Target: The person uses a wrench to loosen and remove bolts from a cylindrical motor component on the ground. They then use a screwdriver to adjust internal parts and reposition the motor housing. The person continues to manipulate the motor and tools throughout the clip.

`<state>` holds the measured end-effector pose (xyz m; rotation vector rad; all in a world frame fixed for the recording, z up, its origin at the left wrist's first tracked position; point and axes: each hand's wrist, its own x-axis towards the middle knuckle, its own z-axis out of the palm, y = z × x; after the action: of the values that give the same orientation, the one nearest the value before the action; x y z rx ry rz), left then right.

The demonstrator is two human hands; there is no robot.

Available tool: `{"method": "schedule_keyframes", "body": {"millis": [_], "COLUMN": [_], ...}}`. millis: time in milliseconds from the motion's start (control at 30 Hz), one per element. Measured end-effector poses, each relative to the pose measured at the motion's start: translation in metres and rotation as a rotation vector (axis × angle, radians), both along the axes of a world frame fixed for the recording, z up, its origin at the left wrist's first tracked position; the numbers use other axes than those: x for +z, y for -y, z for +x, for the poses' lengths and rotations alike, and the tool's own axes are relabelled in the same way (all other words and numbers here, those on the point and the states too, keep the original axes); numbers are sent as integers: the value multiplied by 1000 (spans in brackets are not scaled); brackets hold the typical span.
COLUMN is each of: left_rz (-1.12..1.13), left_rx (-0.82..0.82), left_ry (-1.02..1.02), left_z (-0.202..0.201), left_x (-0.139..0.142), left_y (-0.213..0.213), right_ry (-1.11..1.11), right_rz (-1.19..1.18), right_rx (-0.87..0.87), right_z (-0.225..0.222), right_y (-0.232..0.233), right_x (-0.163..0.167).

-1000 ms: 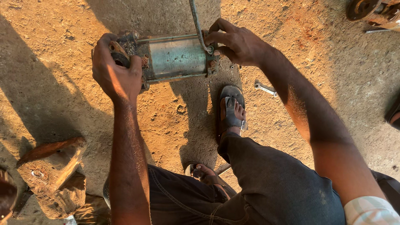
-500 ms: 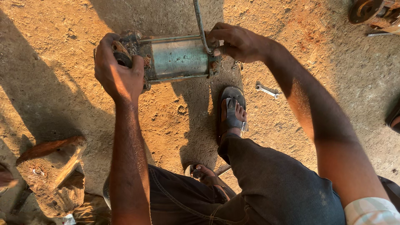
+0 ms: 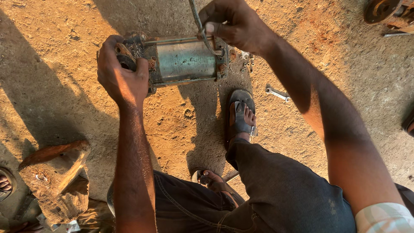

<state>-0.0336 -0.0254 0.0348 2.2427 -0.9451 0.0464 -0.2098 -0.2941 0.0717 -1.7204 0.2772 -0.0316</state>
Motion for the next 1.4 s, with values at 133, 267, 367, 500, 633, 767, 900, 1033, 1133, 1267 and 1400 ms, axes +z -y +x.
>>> {"method": "schedule_keyframes", "body": {"millis": [133, 267, 367, 500, 633, 767, 900, 1033, 1133, 1267, 1400], "left_rz": [-2, -10, -10, -5, -9, -16, -23, -4, -22, -30, -12], "left_rx": [2, -13, -9, -16, -15, -3, -8, -8, -16, -1, -13], "left_ry": [-15, 40, -1, 18, 12, -25, -26, 17, 36, -20, 20], "left_z": [1, 1, 1, 0, 0, -1, -1, 1, 2, 2, 1], "left_x": [0, 0, 1, 2, 4, 5, 4, -2, -6, -8, -4], "left_y": [1, 1, 1, 1, 2, 2, 1, 0, 0, 0, 0], "right_ry": [61, 172, 257, 212, 304, -6, -330, -305, 10, 186, -93], "right_rz": [30, 45, -28, -203, -280, -510, -740, -482, -127, -134, -215], "right_rx": [-110, -108, -128, -217, -326, -340, -234, -302, -321, -236, -327], "right_z": [-6, -12, -9, 2, 12, 35, 47, 43, 30, 27, 39], "right_y": [-5, -8, -12, -11, 1, 20, 29, 19, 1, -9, -7], "right_x": [4, 5, 1, -13, -47, -100, -124, -85, -39, -6, -12]}}
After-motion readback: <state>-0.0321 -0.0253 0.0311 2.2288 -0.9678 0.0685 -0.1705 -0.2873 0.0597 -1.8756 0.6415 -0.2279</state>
